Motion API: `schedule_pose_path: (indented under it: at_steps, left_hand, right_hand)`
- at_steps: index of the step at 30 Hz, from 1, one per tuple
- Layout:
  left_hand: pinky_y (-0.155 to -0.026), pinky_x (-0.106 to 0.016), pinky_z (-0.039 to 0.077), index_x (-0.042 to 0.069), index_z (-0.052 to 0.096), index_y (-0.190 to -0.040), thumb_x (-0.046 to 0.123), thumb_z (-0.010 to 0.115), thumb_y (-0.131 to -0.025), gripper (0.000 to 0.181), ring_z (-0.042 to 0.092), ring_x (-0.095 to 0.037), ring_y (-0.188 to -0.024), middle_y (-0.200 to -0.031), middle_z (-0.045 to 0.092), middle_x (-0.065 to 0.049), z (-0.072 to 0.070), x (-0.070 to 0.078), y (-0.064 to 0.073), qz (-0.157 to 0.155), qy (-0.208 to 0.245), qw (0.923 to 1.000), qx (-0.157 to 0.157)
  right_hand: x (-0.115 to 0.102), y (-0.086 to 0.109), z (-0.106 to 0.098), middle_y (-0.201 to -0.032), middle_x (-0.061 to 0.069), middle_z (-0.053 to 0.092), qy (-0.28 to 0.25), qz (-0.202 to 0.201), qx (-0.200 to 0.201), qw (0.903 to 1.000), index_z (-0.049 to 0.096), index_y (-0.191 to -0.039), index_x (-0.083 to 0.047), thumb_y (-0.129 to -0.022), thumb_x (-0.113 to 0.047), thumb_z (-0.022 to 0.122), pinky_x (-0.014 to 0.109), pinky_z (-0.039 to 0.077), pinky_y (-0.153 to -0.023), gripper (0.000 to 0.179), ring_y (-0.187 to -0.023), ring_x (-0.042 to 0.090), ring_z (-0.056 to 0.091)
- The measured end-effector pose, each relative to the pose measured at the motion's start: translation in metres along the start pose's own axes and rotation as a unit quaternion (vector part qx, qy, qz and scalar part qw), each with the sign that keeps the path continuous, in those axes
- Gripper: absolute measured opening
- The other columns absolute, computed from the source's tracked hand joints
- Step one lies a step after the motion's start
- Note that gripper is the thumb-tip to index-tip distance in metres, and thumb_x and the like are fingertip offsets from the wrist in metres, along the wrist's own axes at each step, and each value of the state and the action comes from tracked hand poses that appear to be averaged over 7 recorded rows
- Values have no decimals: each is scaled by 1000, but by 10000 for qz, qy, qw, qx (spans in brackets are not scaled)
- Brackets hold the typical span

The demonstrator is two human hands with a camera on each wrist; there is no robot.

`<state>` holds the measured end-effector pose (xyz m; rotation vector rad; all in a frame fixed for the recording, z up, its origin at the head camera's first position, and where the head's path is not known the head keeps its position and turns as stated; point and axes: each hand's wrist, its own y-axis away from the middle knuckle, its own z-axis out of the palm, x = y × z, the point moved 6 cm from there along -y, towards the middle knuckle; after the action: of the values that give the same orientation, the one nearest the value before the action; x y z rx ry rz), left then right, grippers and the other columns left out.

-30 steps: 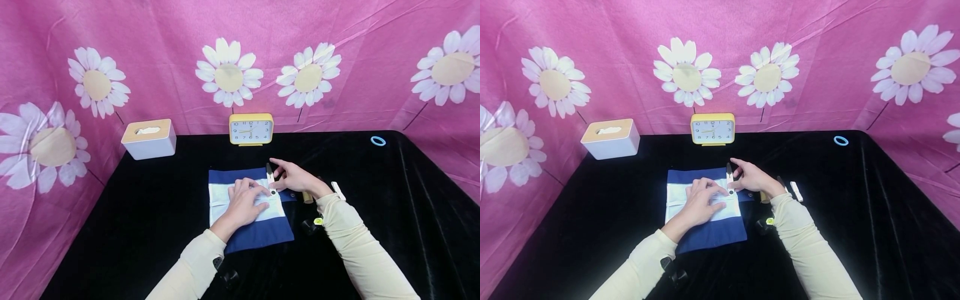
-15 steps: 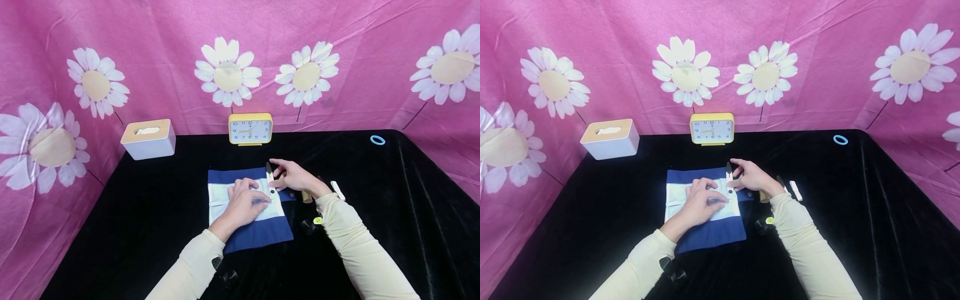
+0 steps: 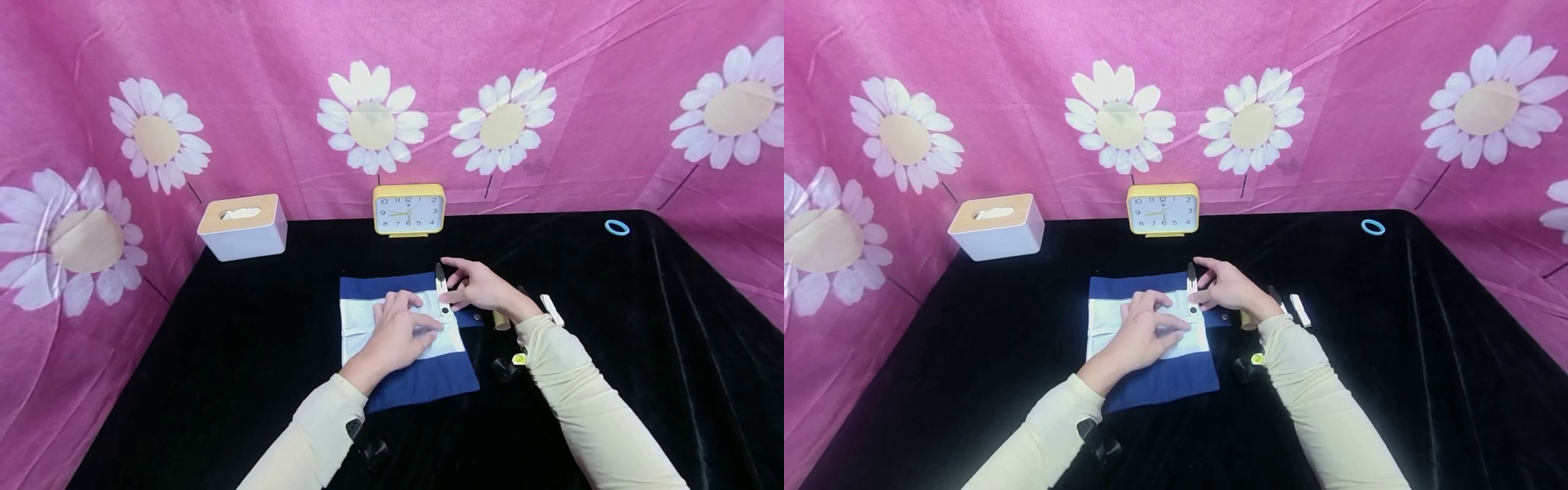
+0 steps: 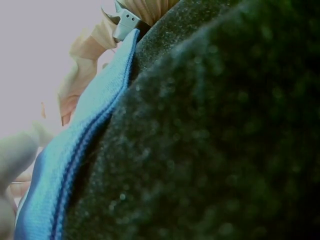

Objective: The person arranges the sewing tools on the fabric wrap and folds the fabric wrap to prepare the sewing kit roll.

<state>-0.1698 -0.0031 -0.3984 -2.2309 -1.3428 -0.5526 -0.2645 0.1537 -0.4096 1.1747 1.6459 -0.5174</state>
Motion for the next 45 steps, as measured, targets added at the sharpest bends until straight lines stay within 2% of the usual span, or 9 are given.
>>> schedule_pose_path:
  at_steps: [6, 16, 25, 31, 37, 45]
  left_hand:
    - [-90, -46, 27, 27, 81, -109, 22, 71, -93, 19, 38, -28, -119, -131, 51, -10, -1, 2, 1, 93, -157, 9998, -87]
    - [-86, -42, 28, 29, 79, -113, 23, 69, -93, 23, 40, -26, -116, -133, 51, -11, -2, 4, 2, 352, -547, 9979, -14]
    - [-85, -42, 28, 29, 79, -113, 23, 70, -92, 24, 41, -27, -115, -132, 53, -11, -2, 2, 2, 439, -491, 9978, 69]
    - [-87, -42, 30, 28, 80, -111, 22, 72, -91, 22, 43, -26, -114, -127, 56, -8, -4, 0, 1, 364, -367, 9986, 75]
    - [-88, -42, 31, 23, 81, -105, 22, 76, -89, 17, 46, -23, -110, -115, 60, -5, -7, -3, 1, 125, -133, 9995, 264]
    - [-87, -40, 33, 20, 81, -109, 23, 77, -88, 21, 48, -22, -108, -111, 62, -2, -8, -6, 0, -26, -134, 9994, 317]
  right_hand:
    - [0, 0, 0, -105, 19, 57, 157, -39, -55, 9999, 26, -158, -1, -86, 3, 74, 33, 61, -71, 86, -74, 17, 68]
    - [-1, -1, 0, -107, 19, 55, 380, -118, -85, 9992, 28, -157, -1, -87, 0, 75, 33, 61, -71, 85, -73, 17, 68]
    - [-5, 1, -1, -106, 17, 56, 767, -339, -182, 9963, 31, -157, -3, -86, -7, 78, 30, 59, -68, 85, -71, 16, 69]
    - [-6, 1, 0, -104, 15, 55, 759, -377, -246, 9961, 32, -156, -3, -86, -7, 78, 30, 59, -68, 84, -71, 16, 69]
    - [-6, 2, 0, -106, 15, 55, 751, -319, -254, 9963, 36, -154, -4, -84, -10, 80, 27, 57, -66, 83, -72, 16, 68]
    - [-6, 2, -2, -106, 14, 56, 863, -322, -233, 9955, 42, -151, -6, -81, -13, 83, 25, 52, -64, 81, -70, 14, 62]
